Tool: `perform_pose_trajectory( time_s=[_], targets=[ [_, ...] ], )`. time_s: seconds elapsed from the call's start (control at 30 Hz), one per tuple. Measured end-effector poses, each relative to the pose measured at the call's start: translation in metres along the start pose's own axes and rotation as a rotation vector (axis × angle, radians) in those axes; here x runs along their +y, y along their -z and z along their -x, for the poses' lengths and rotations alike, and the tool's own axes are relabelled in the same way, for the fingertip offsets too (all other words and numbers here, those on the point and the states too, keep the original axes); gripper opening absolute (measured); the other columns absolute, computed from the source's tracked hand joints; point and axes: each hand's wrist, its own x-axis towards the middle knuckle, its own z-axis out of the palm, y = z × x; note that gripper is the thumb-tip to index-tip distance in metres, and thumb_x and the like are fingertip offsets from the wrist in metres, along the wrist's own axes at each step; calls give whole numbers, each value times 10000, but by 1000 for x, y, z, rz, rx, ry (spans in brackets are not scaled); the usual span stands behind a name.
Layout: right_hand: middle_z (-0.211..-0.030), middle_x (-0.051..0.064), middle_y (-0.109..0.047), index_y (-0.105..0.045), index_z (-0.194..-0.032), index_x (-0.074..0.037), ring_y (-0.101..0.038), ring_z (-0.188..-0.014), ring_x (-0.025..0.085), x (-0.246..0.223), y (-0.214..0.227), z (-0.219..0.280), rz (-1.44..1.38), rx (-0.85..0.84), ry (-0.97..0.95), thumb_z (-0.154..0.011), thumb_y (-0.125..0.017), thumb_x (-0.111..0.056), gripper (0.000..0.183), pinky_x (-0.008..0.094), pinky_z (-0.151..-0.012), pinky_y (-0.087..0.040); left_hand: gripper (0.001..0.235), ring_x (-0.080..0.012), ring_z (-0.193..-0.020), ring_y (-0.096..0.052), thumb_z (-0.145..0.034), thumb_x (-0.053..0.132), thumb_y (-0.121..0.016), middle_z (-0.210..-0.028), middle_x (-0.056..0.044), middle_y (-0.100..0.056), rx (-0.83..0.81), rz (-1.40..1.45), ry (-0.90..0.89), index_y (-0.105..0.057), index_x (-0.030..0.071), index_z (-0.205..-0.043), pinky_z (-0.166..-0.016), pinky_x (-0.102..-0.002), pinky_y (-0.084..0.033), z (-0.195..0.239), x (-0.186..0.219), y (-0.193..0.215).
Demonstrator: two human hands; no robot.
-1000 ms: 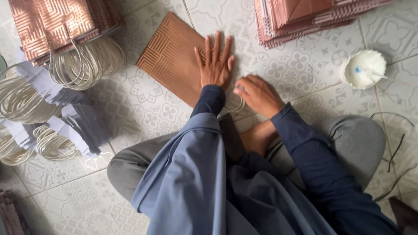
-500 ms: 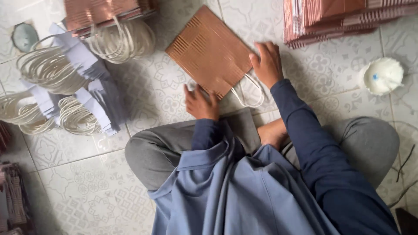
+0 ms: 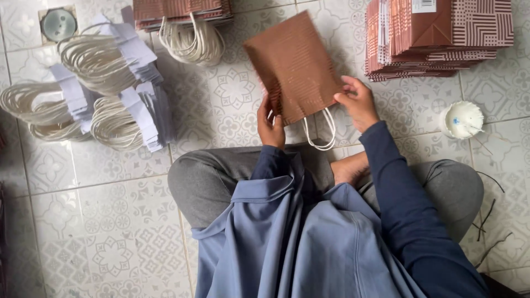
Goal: The person sits on the floor and assembles gift bags by attaching white rope handles to patterned paper bags. They use a small stick to apply glue from a bowl to a white paper tab, then press the tab and rope onto the bag to secure the handle.
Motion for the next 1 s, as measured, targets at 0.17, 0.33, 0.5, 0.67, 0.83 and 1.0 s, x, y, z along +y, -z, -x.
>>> perform_pose_trajectory(
  time_s=[0.17, 0.33, 0.5, 0.67, 0.83, 1.0],
  targets=[
    [-1143, 76, -567, -559, -1412, -23, -663, -1000, 111, -72, 2, 48, -164, -68, -6, -912, -720, 13, 526, 244, -891, -617, 746, -416, -1353, -453, -802, -102, -629, -1564, -124, -357, -28, 102, 240, -502, 266, -1438, -1052, -570, -504, -1, 10, 3],
    [-1096, 72, -692, -529, -1412, -69, -680, -986, 85, -110, 5, 85, -184, -132, 52, -969, -678, 20, 475, 230, -890, -596, 950, -239, -926, -618, -690, 132, -1004, -1273, -148, -507, -7, 275, 354, -327, 177, -1354, -607, -341, -636, 1, 8, -4],
    [-1090, 114, -708, -510, -1421, -56, -665, -989, 95, -130, 11, 109, -106, -100, 150, -987, -686, 28, 476, 275, -929, -579, 551, -117, -885, -697, -829, 222, -921, -961, -45, -730, -16, 368, 260, -567, 121, -1240, -766, -329, -617, 7, 32, -18],
    [-1092, 105, -709, -495, -1431, -67, -674, -1008, 98, -141, 13, 120, -80, -76, 169, -1002, -679, 24, 475, 270, -961, -572, 262, -79, -886, -654, -960, 253, -791, -884, -24, -720, -16, 395, 210, -643, 108, -1121, -818, -320, -571, 10, 67, -19],
    [-1081, 97, -693, -507, -1417, -85, -679, -1017, 102, -139, 27, 121, -71, -23, 211, -1010, -668, 40, 456, 250, -967, -573, 752, -292, -1049, -678, -734, 107, -942, -1070, -188, -685, -215, 294, 171, -470, 65, -1318, -926, -491, -561, 13, 73, -16],
    [-1077, 119, -682, -492, -1420, -89, -683, -1038, 128, -143, 36, 129, -89, 1, 228, -1018, -671, 49, 461, 268, -973, -581, 664, -194, -1001, -714, -734, 70, -949, -1022, -116, -738, -265, 417, 206, -526, 96, -1245, -899, -385, -601, 16, 59, -26]
  ],
)
